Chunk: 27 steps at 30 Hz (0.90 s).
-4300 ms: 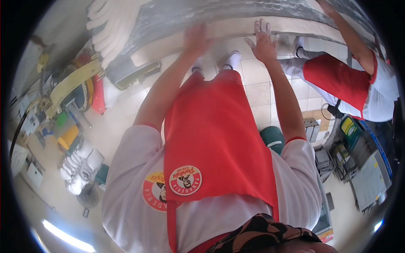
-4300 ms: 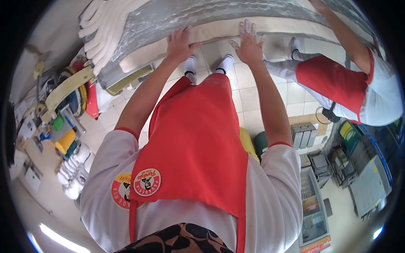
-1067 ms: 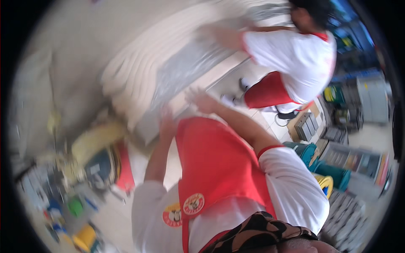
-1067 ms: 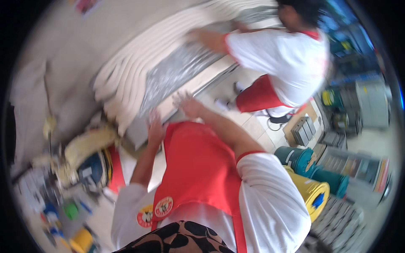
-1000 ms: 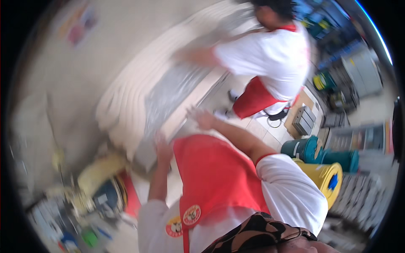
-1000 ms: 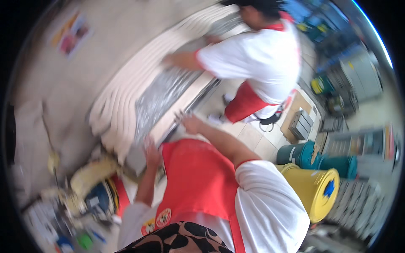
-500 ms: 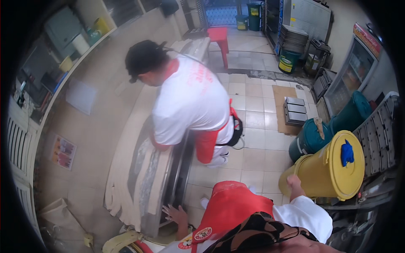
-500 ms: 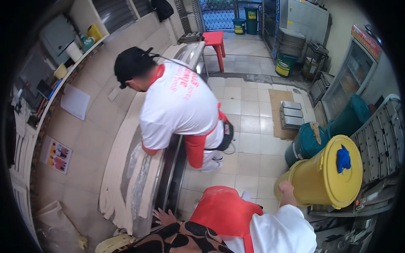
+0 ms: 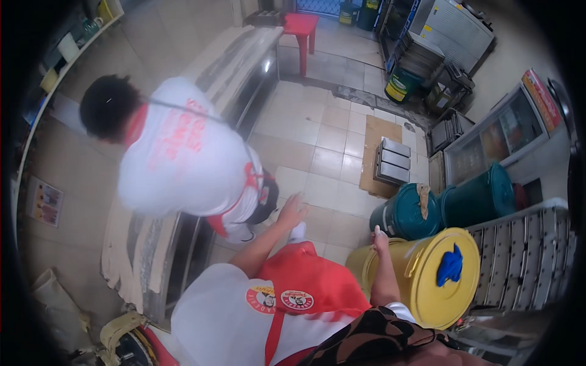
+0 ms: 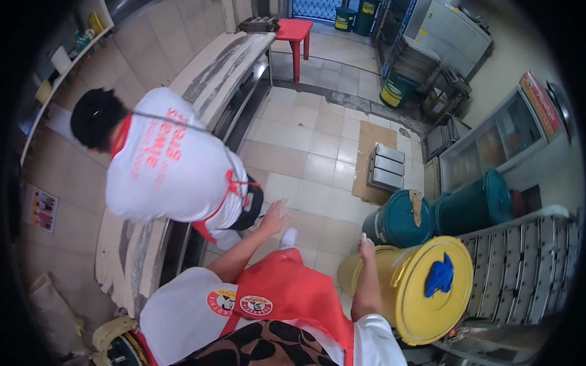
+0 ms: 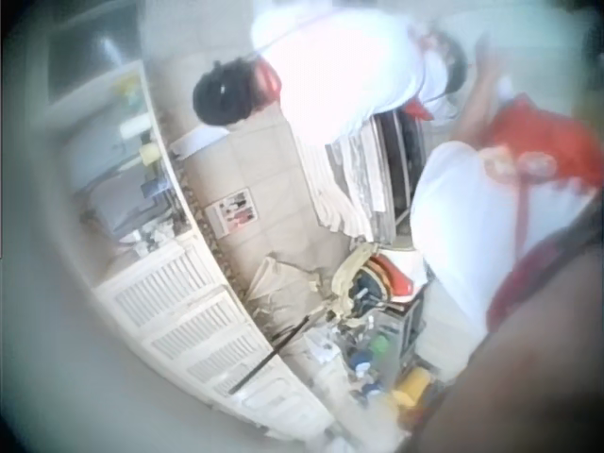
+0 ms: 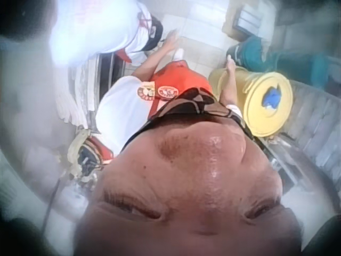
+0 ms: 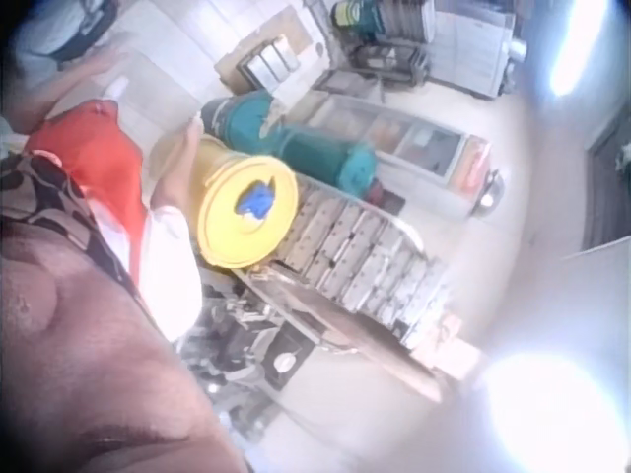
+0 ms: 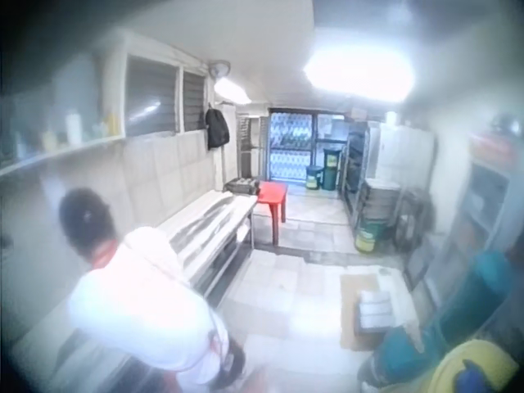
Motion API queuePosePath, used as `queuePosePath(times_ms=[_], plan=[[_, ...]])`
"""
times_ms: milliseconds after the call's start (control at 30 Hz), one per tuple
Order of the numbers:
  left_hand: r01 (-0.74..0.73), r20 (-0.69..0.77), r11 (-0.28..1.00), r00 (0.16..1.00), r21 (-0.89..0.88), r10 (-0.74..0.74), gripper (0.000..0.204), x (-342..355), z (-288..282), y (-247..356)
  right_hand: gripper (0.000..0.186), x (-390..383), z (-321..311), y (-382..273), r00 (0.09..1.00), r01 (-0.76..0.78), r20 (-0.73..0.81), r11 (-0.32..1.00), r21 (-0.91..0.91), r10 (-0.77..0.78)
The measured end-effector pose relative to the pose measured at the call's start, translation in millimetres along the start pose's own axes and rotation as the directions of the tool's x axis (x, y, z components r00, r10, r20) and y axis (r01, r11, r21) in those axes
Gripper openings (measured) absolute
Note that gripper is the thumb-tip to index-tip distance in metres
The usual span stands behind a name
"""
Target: The person stands at a long metal table, using their hands to roll and stretch long strands of dough, working alongside another individual in a bakery setting.
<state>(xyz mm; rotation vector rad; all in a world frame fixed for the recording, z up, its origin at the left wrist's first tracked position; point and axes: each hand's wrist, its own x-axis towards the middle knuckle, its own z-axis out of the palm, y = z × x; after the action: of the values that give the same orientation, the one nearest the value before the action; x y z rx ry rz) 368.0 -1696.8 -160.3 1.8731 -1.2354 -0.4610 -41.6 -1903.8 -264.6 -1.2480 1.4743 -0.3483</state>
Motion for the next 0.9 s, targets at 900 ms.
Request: queuePosePath(times_ms=[900], plan=[[0.779, -0.554, 0.571, 0.603, 0.258, -0.573, 0.062, 593.0, -135.9, -268.5, 0.041, 412.2, 9.7, -247.2, 0.97, -0.185, 0.053, 0.863, -0.47, 0.237]])
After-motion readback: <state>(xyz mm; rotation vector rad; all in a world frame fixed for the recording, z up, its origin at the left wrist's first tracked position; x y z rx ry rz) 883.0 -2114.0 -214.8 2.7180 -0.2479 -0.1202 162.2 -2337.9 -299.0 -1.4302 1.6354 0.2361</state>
